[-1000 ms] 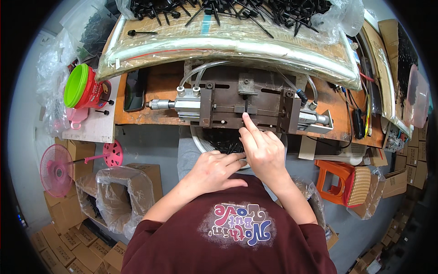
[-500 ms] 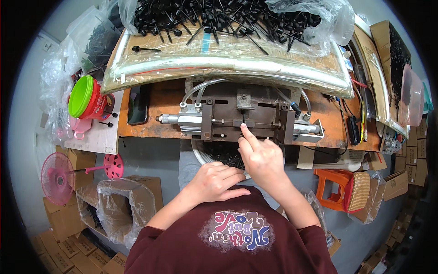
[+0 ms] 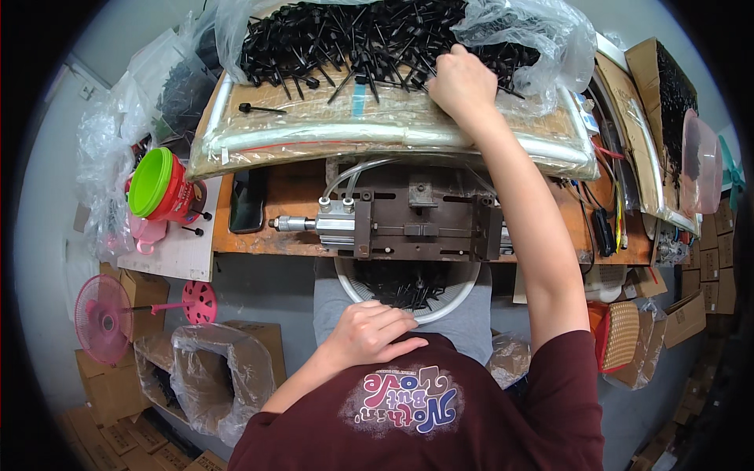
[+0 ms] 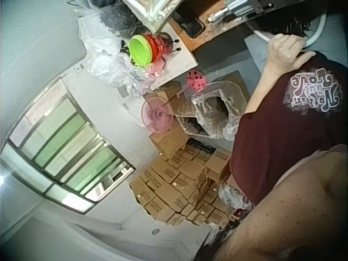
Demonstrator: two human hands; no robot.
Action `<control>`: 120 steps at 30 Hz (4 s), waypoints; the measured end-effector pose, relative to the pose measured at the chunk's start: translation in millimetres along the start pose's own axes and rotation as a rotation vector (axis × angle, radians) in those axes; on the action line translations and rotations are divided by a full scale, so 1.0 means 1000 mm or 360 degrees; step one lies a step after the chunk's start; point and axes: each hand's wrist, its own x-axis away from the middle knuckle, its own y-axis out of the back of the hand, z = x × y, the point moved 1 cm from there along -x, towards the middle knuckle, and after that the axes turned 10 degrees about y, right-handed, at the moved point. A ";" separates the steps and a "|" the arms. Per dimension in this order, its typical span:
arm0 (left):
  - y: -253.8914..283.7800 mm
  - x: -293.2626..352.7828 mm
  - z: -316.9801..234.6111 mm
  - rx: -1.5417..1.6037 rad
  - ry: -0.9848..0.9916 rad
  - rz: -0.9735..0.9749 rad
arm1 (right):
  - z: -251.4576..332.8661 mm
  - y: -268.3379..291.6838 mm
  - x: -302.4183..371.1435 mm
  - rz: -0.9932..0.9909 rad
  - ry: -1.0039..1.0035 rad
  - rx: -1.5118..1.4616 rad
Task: Assemble small plastic components using a workbench fixture.
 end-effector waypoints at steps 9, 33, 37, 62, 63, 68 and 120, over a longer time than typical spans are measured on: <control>0.008 -0.004 -0.001 0.0010 0.0021 -0.0006 | -0.013 0.010 0.024 -0.0041 0.0054 -0.0334; 0.039 -0.063 0.017 0.1927 0.0897 0.0092 | 0.032 0.087 0.179 -0.0077 0.0602 -0.1770; 0.033 -0.057 0.014 0.1891 0.0835 0.0017 | 0.027 0.085 0.198 -0.0155 0.0378 -0.1780; -0.034 -0.047 0.026 -0.0483 0.0137 -0.0416 | 0.021 0.090 0.258 -0.0543 -0.0873 -0.2465; -0.034 -0.047 0.025 -0.0486 0.0147 -0.0418 | 0.022 0.091 0.259 -0.0548 -0.0878 -0.2476; -0.028 -0.051 0.020 -0.0538 0.0189 -0.0380 | 0.021 0.092 0.260 -0.0484 -0.0877 -0.2522; 0.009 -0.049 -0.033 0.0348 -0.0118 -0.0129 | 0.052 0.081 0.255 -0.0288 -0.1031 -0.2909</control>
